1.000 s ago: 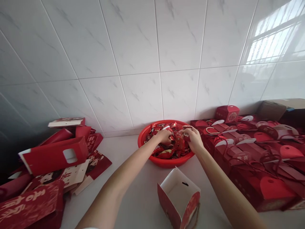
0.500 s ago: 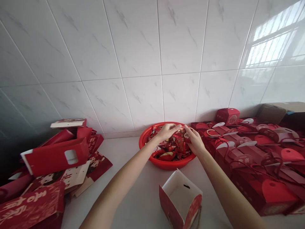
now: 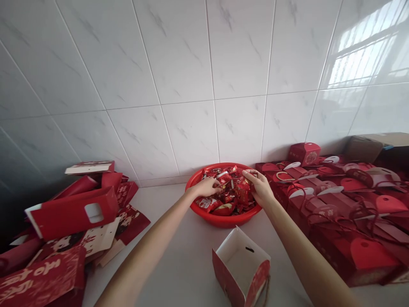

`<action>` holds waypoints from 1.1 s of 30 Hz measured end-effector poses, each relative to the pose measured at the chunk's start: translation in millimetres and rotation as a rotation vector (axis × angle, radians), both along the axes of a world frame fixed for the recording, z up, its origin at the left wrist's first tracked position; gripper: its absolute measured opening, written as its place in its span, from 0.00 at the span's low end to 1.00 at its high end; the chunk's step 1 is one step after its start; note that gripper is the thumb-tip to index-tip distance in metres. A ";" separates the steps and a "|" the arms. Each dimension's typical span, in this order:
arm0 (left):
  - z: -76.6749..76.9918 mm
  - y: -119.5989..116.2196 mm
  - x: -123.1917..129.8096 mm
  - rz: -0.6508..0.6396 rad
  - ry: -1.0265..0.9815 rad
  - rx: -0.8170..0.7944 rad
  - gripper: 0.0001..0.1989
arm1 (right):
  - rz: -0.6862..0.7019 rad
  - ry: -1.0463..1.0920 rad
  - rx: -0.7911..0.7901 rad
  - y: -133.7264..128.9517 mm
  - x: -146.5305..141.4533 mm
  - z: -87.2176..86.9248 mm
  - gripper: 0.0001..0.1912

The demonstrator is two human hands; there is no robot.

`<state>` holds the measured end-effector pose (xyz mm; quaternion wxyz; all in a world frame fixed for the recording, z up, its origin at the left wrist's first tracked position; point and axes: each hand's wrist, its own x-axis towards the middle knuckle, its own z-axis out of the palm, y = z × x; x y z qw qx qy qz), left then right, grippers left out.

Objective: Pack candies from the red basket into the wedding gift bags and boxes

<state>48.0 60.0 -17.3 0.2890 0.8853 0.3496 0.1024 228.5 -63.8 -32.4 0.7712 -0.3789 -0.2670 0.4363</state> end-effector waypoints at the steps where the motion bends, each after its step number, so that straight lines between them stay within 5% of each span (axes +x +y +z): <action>1: -2.2 0.3 -1.5 0.017 -0.080 -0.030 0.13 | 0.009 -0.002 -0.011 -0.1 0.2 -0.2 0.25; 5: -4.3 -2.7 -2.9 0.023 -0.455 -0.377 0.25 | 0.028 0.000 0.015 -1.3 0.8 -0.4 0.26; 9: 1.5 -15.5 -0.9 -0.026 -0.600 -0.565 0.25 | 0.026 -0.041 0.012 -0.6 0.7 -1.5 0.25; 19: 0.1 -39.9 14.9 -0.022 -0.739 -0.435 0.24 | 0.066 -0.020 -0.040 2.9 2.6 -1.7 0.24; 24: 1.2 -43.0 18.8 -0.011 -0.757 -0.293 0.25 | 0.186 -0.247 0.000 -6.9 -2.9 4.7 0.25; 29: 4.5 -41.2 12.6 -0.079 -0.705 -0.482 0.30 | 0.320 -0.281 0.043 -15.3 -3.6 8.4 0.23; 33: 7.1 -27.9 -6.3 -0.041 -0.636 -0.375 0.25 | 0.257 -0.264 0.054 -12.7 -1.2 3.6 0.22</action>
